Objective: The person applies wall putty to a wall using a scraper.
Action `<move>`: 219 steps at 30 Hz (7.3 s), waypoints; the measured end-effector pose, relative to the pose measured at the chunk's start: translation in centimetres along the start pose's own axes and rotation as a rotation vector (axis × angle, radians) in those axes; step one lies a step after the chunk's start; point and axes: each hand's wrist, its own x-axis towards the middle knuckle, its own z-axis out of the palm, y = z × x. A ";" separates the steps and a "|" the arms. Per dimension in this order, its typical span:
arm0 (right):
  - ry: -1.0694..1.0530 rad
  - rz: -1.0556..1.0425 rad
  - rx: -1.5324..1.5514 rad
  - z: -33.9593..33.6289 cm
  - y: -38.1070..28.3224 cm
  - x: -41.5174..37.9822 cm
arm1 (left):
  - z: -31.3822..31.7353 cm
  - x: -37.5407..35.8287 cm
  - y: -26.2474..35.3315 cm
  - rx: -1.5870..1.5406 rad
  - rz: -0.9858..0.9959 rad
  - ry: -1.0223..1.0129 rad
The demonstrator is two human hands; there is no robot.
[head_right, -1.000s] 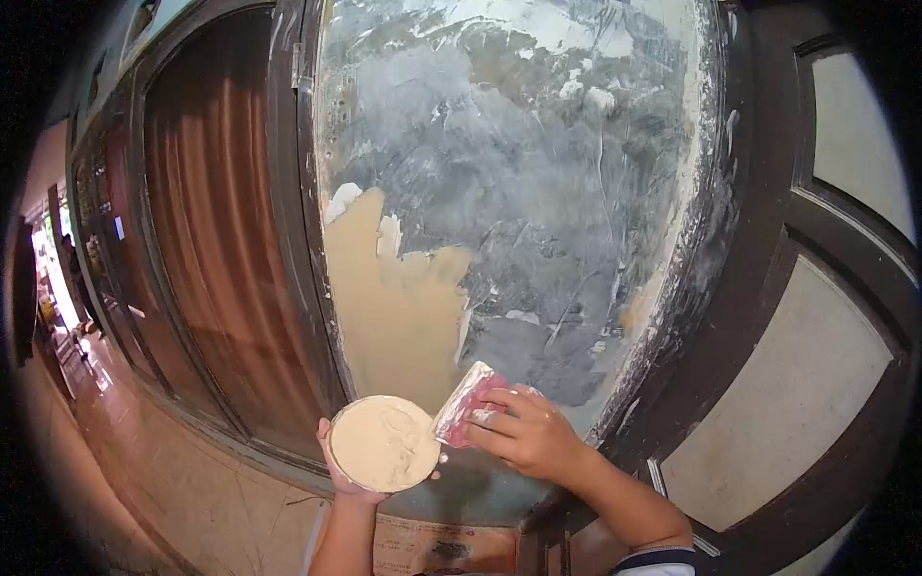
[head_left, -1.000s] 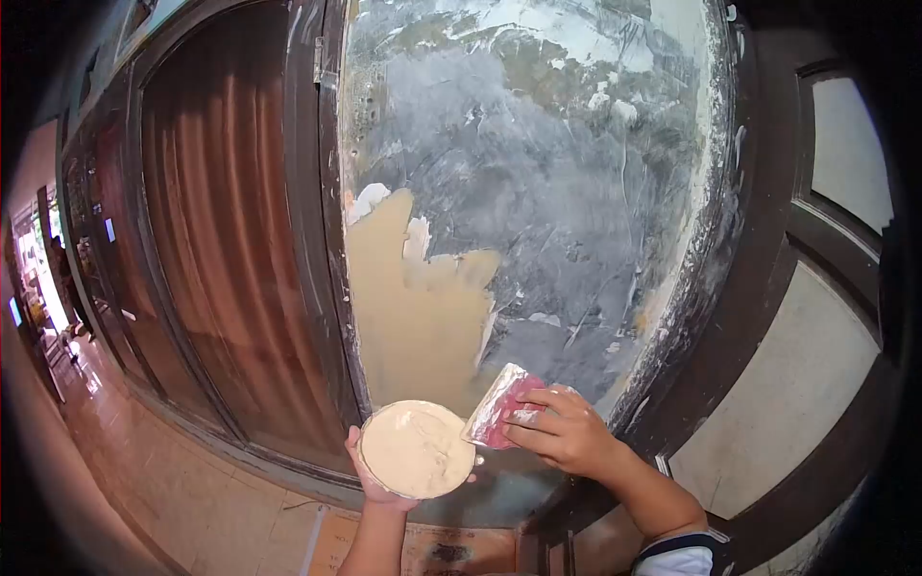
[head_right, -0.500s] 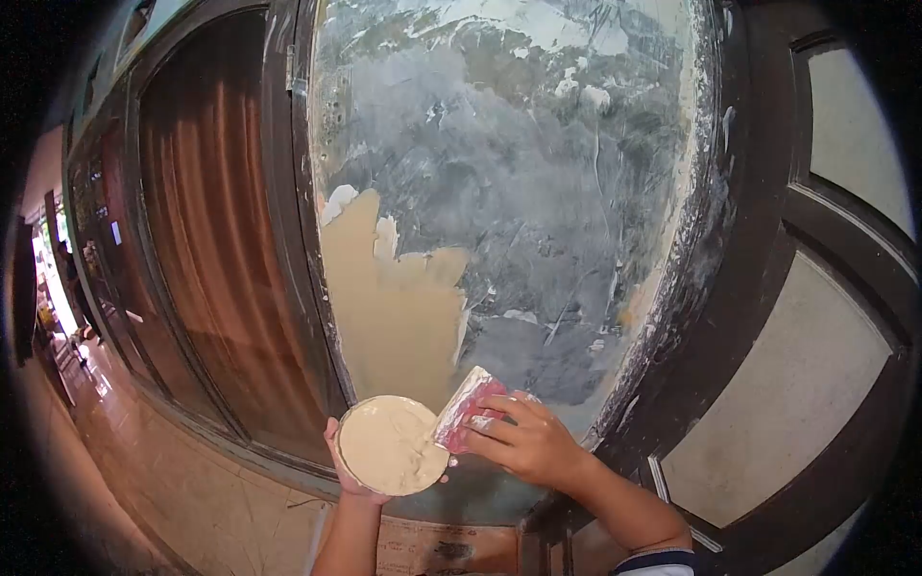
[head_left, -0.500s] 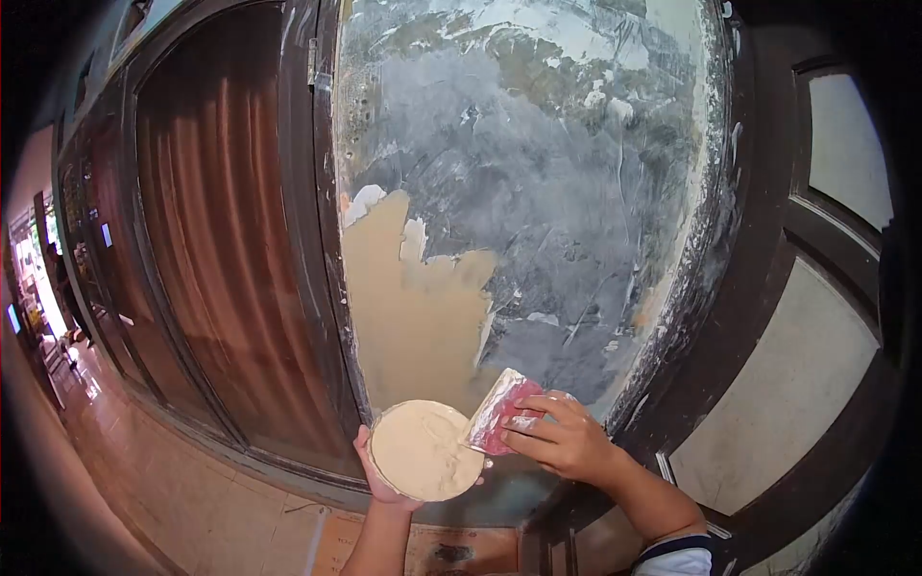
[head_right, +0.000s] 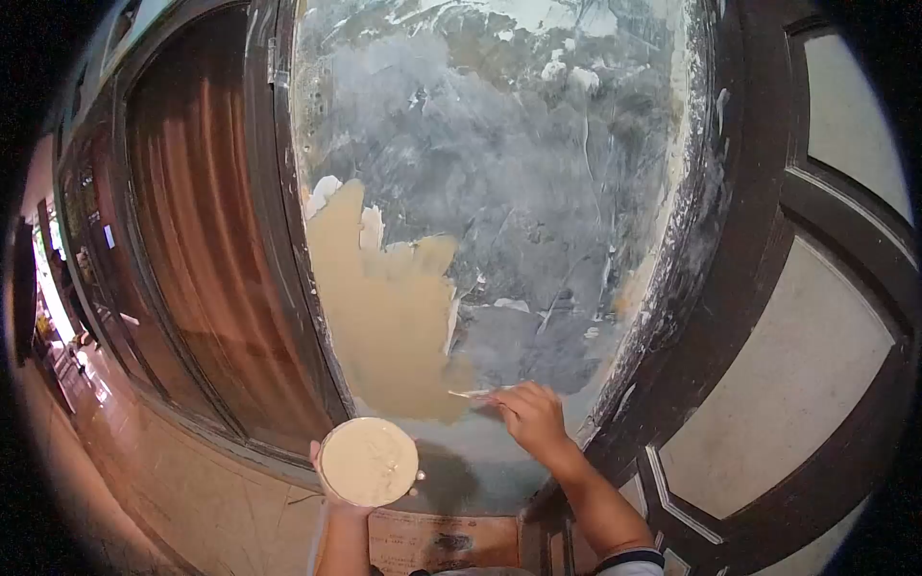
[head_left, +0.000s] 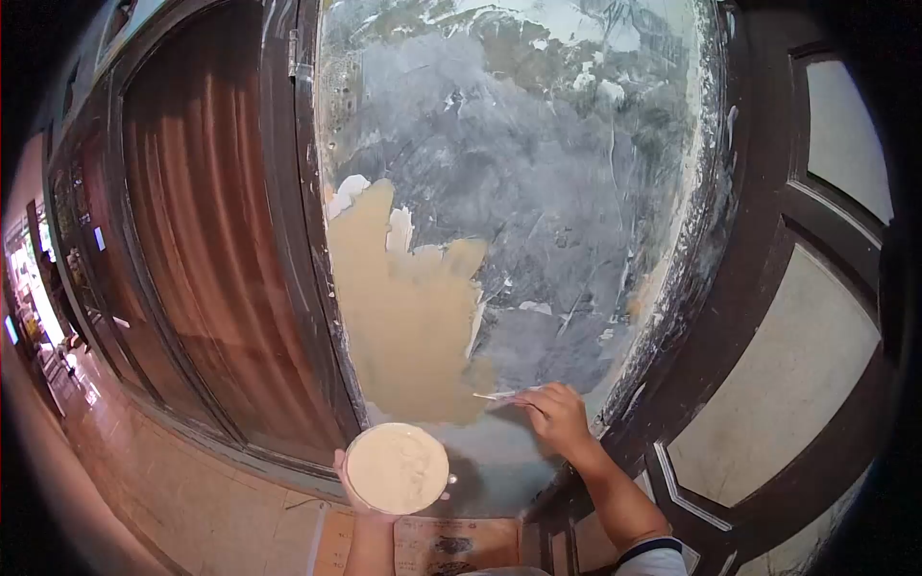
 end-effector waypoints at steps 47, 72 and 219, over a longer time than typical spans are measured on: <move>-0.178 0.273 -0.101 8.7 3.4 -1.6 | -0.7 -3.3 2.6 -0.071 0.111 0.095; -0.287 0.203 -0.102 11.2 4.6 -8.1 | -1.4 -3.5 2.9 -0.005 0.099 0.096; 0.162 0.507 -0.028 9.7 -0.2 -1.9 | -3.7 -6.1 7.3 -0.235 0.083 0.146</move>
